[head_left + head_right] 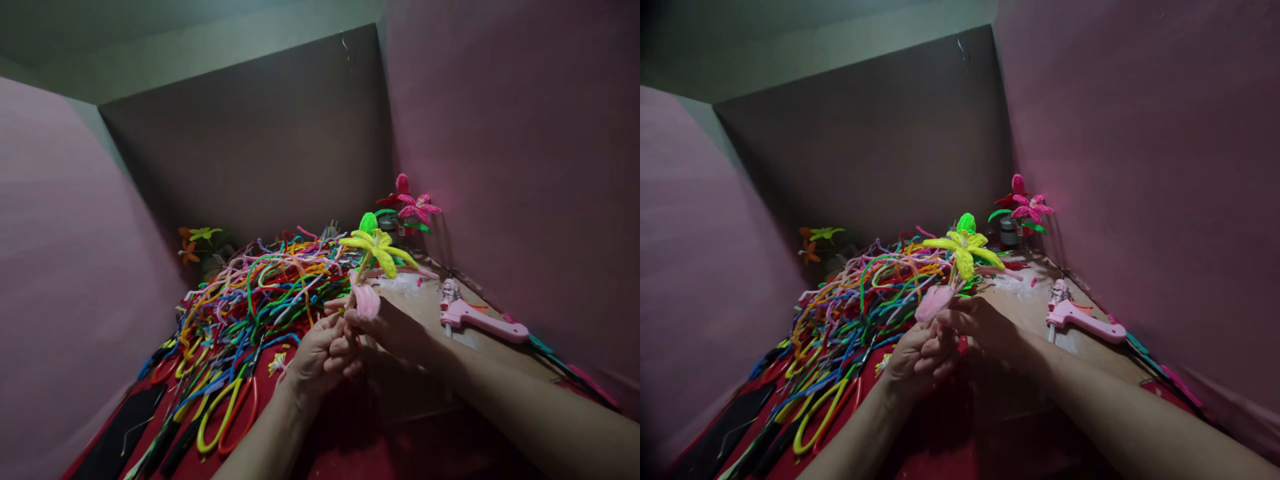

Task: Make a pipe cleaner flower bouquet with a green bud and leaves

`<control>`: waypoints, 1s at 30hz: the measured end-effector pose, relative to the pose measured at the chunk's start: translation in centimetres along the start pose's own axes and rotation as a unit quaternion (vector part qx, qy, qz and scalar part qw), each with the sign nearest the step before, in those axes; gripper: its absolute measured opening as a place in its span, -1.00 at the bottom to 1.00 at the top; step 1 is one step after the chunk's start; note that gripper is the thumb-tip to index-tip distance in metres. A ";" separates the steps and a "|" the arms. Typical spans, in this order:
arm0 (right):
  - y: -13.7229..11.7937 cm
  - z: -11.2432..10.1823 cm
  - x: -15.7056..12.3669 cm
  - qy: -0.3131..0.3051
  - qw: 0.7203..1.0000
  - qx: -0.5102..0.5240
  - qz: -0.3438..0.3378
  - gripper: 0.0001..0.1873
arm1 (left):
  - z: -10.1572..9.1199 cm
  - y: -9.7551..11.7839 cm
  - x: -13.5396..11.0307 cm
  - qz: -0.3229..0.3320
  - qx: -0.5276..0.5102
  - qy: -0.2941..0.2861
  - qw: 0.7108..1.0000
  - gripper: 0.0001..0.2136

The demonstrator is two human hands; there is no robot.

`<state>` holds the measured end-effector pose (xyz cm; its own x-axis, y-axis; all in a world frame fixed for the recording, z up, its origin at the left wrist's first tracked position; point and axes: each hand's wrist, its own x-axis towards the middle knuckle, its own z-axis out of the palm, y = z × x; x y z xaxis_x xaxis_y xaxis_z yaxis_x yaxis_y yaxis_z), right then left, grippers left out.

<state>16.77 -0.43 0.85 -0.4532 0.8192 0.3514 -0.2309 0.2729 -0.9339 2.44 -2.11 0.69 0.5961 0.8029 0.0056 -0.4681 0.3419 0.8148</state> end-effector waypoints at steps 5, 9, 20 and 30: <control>0.4 -0.3 -0.1 0.028 0.999 0.032 0.024 -0.71 | 0.2 0.6 0.1 0.040 0.154 0.057 0.986 -0.73; 0.5 -0.6 0.2 0.067 0.995 0.035 0.063 -0.72 | 0.0 0.3 0.2 0.162 0.418 0.194 0.872 -0.86; -0.4 -0.3 0.6 0.050 0.995 -0.082 0.037 -0.75 | -0.3 -0.3 0.2 0.138 0.408 0.247 0.868 -0.81; -0.1 -0.4 0.3 0.018 0.993 0.073 0.091 -0.82 | 0.0 -0.1 0.2 0.020 -0.020 0.062 0.998 -0.84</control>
<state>16.96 -0.01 1.05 -0.4680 0.8669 0.1719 -0.2705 0.0447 -0.9617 2.57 -1.99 0.63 0.4921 0.8698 -0.0357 -0.5176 0.3253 0.7914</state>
